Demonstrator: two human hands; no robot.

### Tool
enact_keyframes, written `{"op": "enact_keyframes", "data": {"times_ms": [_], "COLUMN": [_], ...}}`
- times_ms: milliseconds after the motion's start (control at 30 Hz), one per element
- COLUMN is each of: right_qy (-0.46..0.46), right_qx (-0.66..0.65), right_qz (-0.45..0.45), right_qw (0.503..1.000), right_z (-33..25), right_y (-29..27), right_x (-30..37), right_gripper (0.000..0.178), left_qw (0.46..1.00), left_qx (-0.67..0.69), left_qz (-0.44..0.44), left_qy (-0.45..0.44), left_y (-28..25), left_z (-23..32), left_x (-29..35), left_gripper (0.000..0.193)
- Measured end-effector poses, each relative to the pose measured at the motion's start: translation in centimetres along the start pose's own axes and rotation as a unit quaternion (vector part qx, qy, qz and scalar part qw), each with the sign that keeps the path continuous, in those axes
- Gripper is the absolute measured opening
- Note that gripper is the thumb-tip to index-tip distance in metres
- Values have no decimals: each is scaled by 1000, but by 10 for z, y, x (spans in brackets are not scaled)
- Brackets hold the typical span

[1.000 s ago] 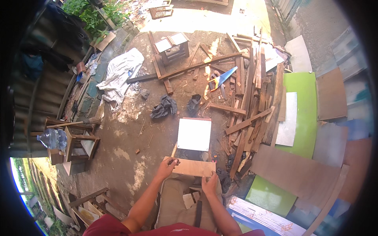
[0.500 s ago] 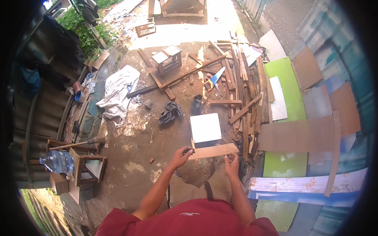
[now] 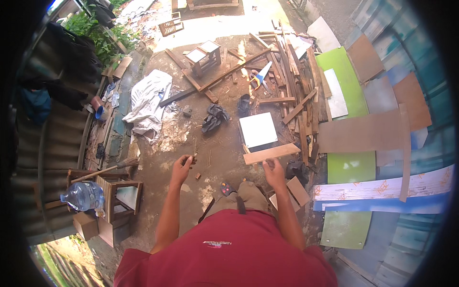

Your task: The person sits on the ground and assembles a wooden frame using a hammer and a hand saw. They hammer a wooden piece into place, cut a strip of wood, and then handle several flat boards, placing them on the ground.

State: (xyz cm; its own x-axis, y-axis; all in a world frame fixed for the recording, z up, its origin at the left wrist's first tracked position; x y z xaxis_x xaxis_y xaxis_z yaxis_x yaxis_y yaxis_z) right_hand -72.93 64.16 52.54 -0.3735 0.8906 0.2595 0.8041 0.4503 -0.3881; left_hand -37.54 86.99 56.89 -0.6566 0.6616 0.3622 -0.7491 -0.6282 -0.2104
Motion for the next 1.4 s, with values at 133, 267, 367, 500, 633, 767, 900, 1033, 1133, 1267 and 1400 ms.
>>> {"op": "enact_keyframes", "data": {"times_ms": [133, 267, 367, 500, 633, 767, 900, 1033, 1133, 1267, 1400], "right_qy": [-18, -44, -57, -53, -48, -95, -91, -103, -59, 75, 65], "right_qx": [61, 62, 53, 41, 111, 122, 164, 95, 47, -84, -71], "right_qz": [-43, -65, -83, -102, -128, -86, -112, -65, -44, -25, -8], "right_qw": [997, 995, 994, 993, 984, 984, 976, 988, 996, 993, 995], "right_z": [-34, -43, -67, -87, -107, -116, -152, -174, -150, -137, -135], "right_y": [40, 68, 84, 98, 96, 91, 82, 74, 71, 76, 75], "right_x": [-1, -25, -48, -90, -144, -212, -267, -300, -317, -316, -346], "right_gripper": [40, 42, 43, 43, 42, 45, 43, 41, 43, 38, 34], "left_qw": [1000, 997, 994, 996, 994, 993, 989, 991, 985, 981, 977], "left_qx": [-5, 21, 8, -7, -70, -82, -96, -53, -94, -100, -78], "left_qz": [-25, -80, -106, -94, -83, -61, -62, -94, -123, -157, -189], "left_qy": [10, -9, -16, -8, 14, 54, 97, 84, 74, 60, 62], "left_y": [12, 29, 28, 16, -1, 1, 12, 34, 46, 57, 75], "left_z": [16, 23, 23, 15, 25, 70, 130, 146, 155, 146, 152], "left_x": [18, 24, 15, -30, -97, -171, -218, -261, -284, -337, -405], "left_gripper": [28, 29, 30, 30, 32, 32, 32, 32, 31, 31, 31]}}
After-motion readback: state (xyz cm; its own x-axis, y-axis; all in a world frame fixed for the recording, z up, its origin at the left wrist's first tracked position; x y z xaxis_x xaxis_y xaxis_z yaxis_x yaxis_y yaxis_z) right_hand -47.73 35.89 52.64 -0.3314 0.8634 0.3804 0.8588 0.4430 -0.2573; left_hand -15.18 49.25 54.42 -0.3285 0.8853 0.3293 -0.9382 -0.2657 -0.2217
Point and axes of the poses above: each hand's wrist, its own x-axis away from the middle knuckle, its own y-axis out of the palm, z = x × y, the point moved 4 cm from there along -x, towards the middle knuckle
